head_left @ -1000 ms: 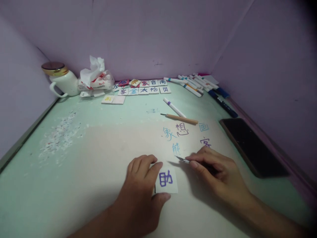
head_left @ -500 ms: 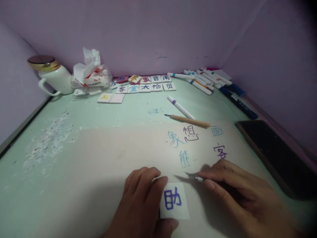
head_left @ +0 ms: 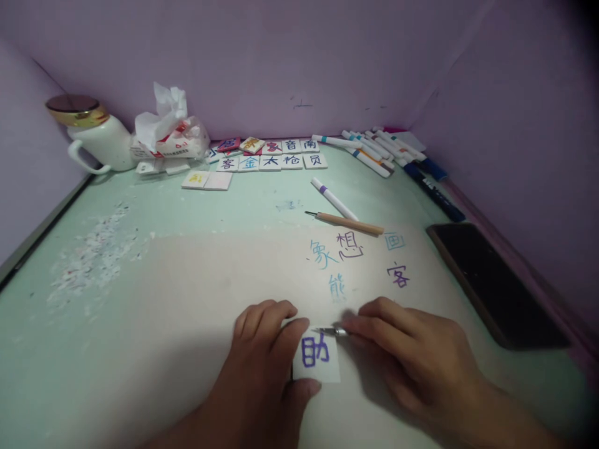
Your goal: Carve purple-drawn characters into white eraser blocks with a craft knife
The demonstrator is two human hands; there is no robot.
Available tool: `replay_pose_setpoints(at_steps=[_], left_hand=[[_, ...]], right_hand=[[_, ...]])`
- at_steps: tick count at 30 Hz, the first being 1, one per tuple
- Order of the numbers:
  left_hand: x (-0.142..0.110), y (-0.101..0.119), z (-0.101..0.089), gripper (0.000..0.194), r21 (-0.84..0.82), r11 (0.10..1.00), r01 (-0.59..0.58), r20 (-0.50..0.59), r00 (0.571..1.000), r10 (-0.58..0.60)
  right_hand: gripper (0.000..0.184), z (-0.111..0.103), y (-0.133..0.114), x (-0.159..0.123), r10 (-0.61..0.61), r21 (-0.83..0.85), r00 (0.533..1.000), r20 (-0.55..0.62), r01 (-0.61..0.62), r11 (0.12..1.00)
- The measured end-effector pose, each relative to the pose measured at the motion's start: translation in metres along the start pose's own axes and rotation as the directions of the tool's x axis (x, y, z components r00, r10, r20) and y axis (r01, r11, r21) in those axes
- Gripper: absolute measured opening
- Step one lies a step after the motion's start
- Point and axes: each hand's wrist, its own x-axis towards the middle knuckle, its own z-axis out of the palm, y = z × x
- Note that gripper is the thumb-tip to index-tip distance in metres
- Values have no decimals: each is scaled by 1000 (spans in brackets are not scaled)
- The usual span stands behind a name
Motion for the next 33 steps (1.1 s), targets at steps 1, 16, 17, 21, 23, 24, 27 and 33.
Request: replay_pose_setpoints(at_steps=[1,16,17,21,23,24,27,33], left_hand=[[3,-1,-4,45,-20,1000,-2,40,999,3],[7,17,-9,53,48,983,180,107,977,-184],[8,18,-8,51,42,987,155,128,979,-160],[12,14,-10,51,-42,997,64,141,988,-58],[14,9,-12,53,-68,997,29,133,991,-19],[14,7,-13,54,-79,997,13,132,991,-3],[15,5,-13,55,-105,994,-20,121,992,33],[15,4,-12,55,-122,992,-35,93,995,46]], right_hand=[[26,-2,1,2,-34,-51,999,-3,34,998],[21,-3,14,2,-198,-144,978,-72,186,972],[21,-4,14,2,-205,-142,977,-67,194,971],[22,-8,16,2,-235,-123,972,-18,231,965],[24,-10,18,2,-256,-110,967,9,255,961],[25,-11,19,1,-262,-111,965,15,262,959],[26,-11,19,1,-280,-131,959,34,282,950],[24,-14,13,4,-289,-174,956,48,293,940]])
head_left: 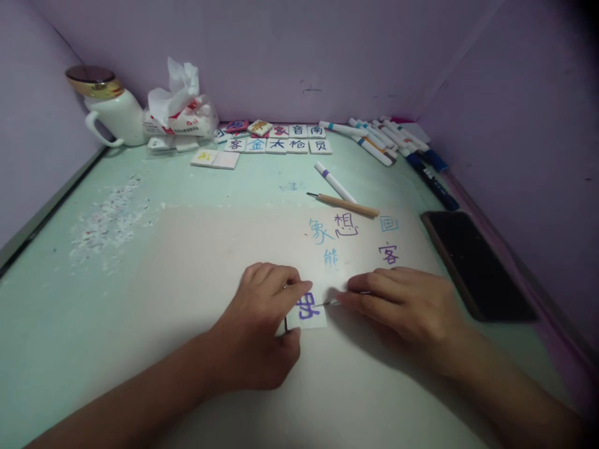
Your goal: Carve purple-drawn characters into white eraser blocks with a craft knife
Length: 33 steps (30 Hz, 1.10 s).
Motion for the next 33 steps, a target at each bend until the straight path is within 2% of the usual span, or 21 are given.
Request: replay_pose_setpoints(at_steps=[10,13,18,26,33], left_hand=[[-1,1,-2,53,10,1000,-7,22,1000,6],[0,1,-2,52,21,1000,-18,35,999,17],[0,-3,-1,44,38,999,-25,61,998,23],[0,-6,2,36,31,999,-45,44,998,43],[0,-5,3,36,34,998,-54,37,998,53]], right_hand=[[24,-5,-5,6,-55,-92,998,40,58,994],[26,-7,-7,8,-32,-118,995,90,43,992],[29,-8,-4,12,43,-38,980,193,-37,999],[39,-10,7,17,78,142,946,316,-128,981],[36,-12,8,20,122,167,905,408,-205,964]])
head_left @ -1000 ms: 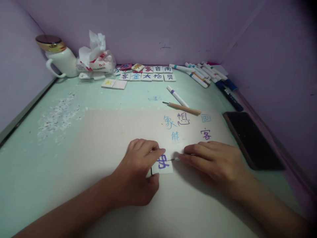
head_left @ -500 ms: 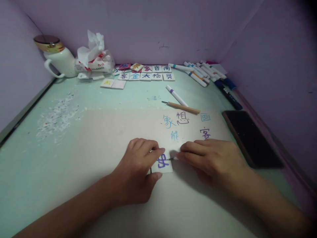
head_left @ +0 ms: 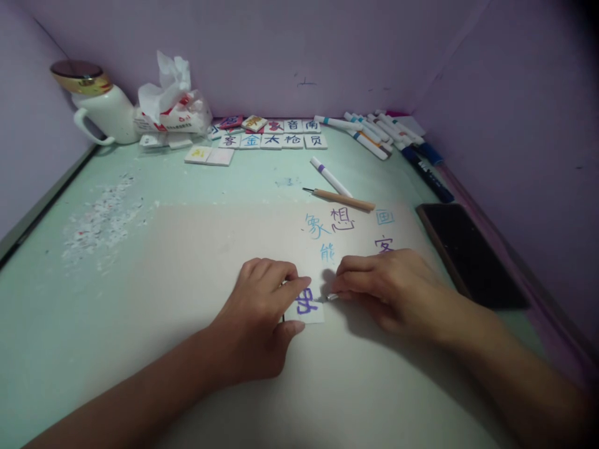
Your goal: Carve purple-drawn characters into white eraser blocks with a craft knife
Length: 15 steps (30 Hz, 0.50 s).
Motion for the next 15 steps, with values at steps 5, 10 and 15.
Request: replay_pose_setpoints(at_steps=[5,10,15], left_hand=[[0,0,0,35,11,1000,-6,-11,1000,6],[0,-1,1,35,12,1000,-5,-13,1000,5],[0,-1,0,36,10,1000,-4,-1,1000,5]], right_hand=[[30,-1,0,0,-3,37,1000,1,3,999],[26,2,4,-2,-13,98,1000,-20,15,995],[22,10,6,-10,8,181,991,-133,17,983]])
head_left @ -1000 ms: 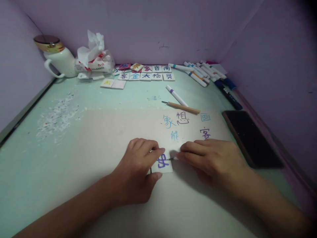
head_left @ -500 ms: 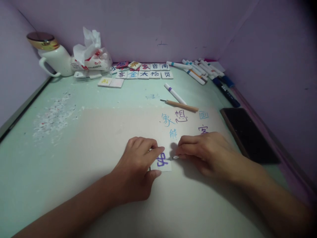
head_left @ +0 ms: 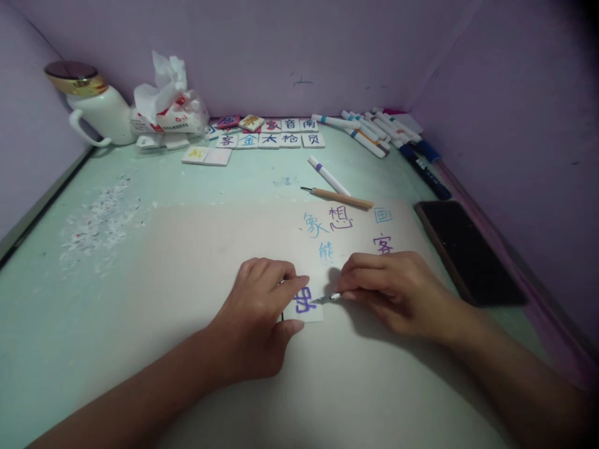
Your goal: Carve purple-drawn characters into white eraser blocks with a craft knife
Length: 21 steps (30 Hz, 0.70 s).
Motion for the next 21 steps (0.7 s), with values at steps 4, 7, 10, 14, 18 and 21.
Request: replay_pose_setpoints(at_steps=[4,7,10,14,18,21], left_hand=[[0,0,0,36,-6,1000,-7,-5,1000,7],[1,0,1,37,-10,1000,-7,-5,1000,7],[0,0,0,37,-8,1000,-7,3,1000,7],[0,0,-1,37,-7,1000,-15,2,1000,15],[0,-1,0,36,-5,1000,-21,-2,1000,21],[1,-2,0,36,-1,1000,-29,-3,1000,29]], right_hand=[[26,3,-1,-2,6,-33,1000,-6,-7,999],[28,4,-3,-1,-1,-53,1000,15,2,999],[29,5,-4,0,-3,-69,1000,13,4,998],[28,5,-6,2,13,-109,1000,9,-12,994],[29,6,-6,4,30,-132,999,32,-26,991],[29,7,-6,5,45,-140,998,31,-41,989]])
